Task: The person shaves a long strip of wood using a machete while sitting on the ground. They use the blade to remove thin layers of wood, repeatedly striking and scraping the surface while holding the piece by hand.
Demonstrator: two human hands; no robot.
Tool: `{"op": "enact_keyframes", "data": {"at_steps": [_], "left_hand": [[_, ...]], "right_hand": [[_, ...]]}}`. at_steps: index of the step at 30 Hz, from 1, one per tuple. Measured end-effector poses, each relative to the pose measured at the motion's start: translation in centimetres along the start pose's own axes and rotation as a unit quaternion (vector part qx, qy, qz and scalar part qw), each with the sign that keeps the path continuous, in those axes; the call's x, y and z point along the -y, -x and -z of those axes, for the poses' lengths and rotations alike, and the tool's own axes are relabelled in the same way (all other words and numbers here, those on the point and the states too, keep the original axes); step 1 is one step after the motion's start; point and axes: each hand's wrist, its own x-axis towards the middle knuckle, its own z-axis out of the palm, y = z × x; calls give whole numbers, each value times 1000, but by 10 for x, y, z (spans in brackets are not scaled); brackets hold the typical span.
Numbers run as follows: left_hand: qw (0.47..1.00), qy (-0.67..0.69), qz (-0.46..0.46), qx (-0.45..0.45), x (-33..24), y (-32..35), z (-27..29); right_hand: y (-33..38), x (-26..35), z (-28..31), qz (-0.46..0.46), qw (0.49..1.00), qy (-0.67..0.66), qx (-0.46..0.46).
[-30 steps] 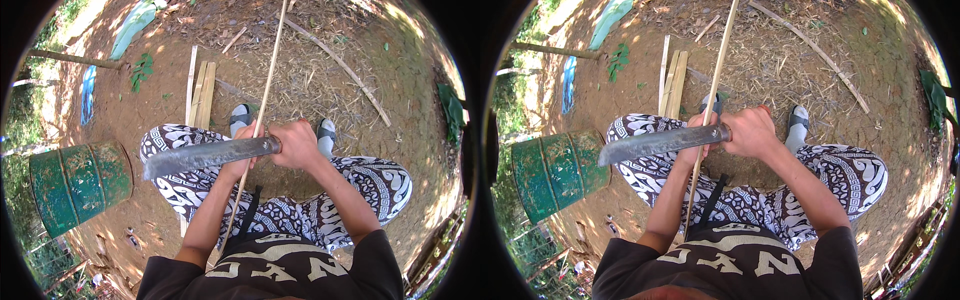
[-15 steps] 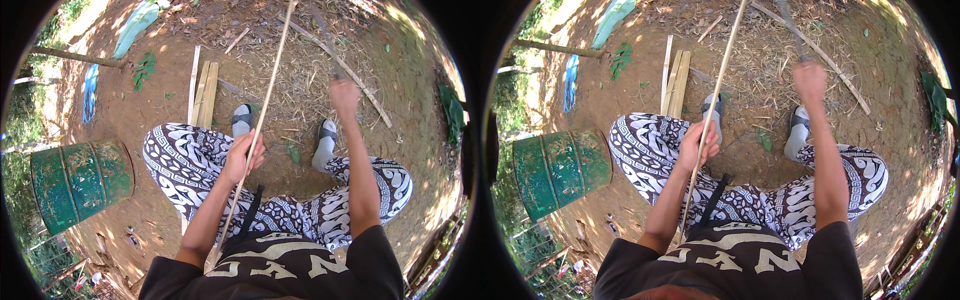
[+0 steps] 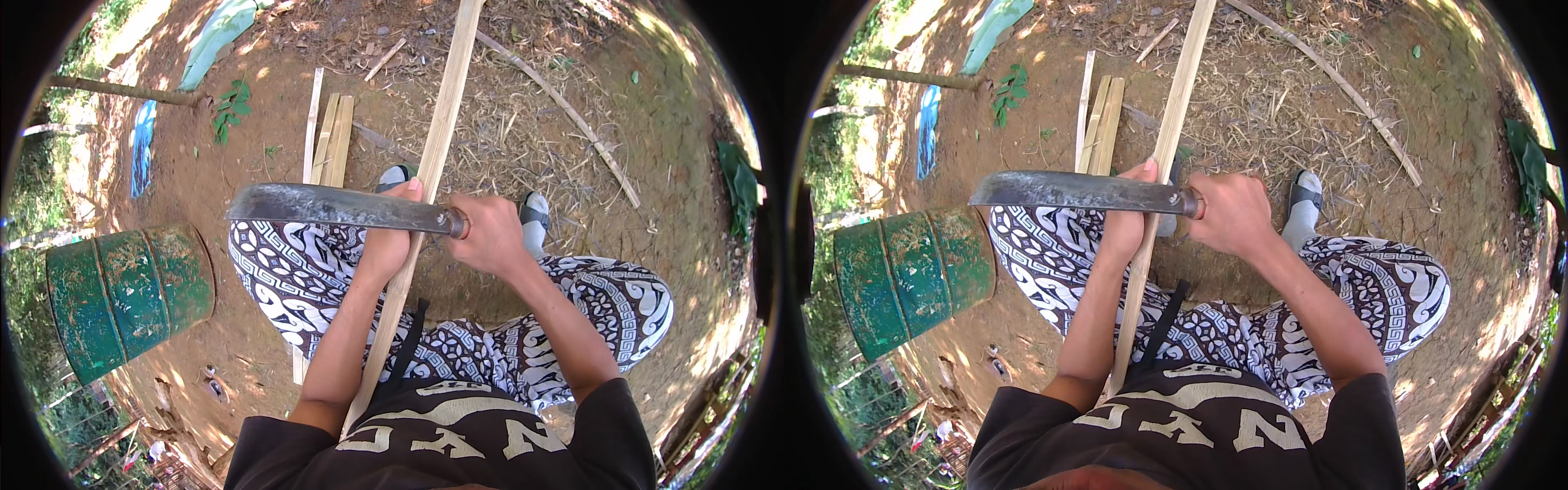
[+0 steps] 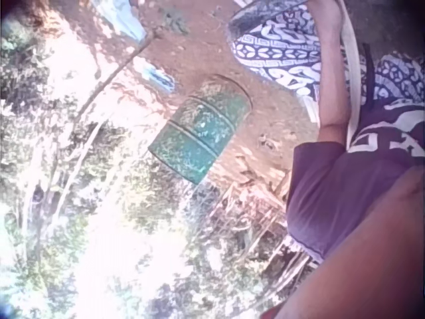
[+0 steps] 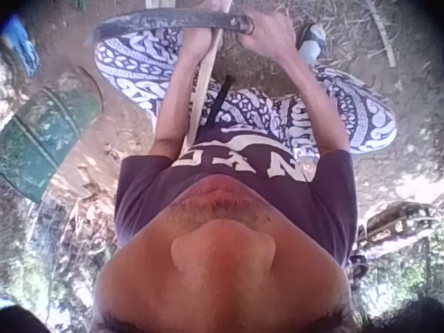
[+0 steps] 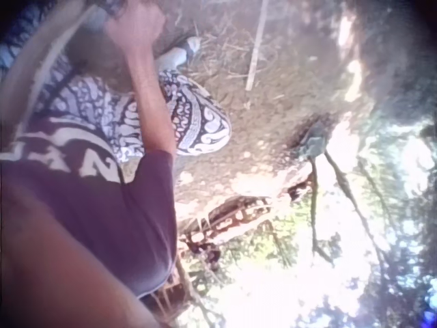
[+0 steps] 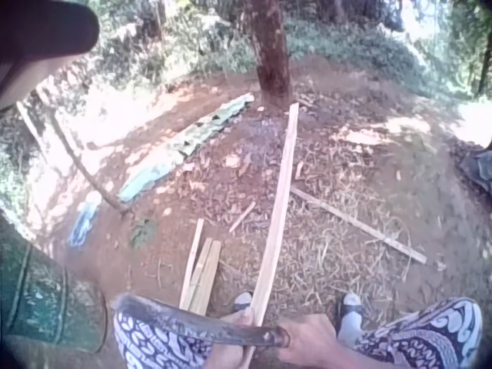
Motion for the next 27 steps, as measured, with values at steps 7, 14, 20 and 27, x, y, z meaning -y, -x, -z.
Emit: {"op": "enact_keyframes", "data": {"at_steps": [7, 14, 20, 27], "left_hand": [[1000, -14, -23, -5, -6, 4, 9], [995, -71, -66, 2, -7, 7, 6], [983, -79, -159, -51, 7, 2, -7], [996, -88, -28, 2, 16, -7, 7]], "right_hand": [[2, 9, -8, -22, 1000, 1, -1], [3, -1, -10, -28, 998, 48, 6], [0, -24, -11, -58, 993, 100, 11], [-59, -120, 74, -302, 923, 107, -212]]}}
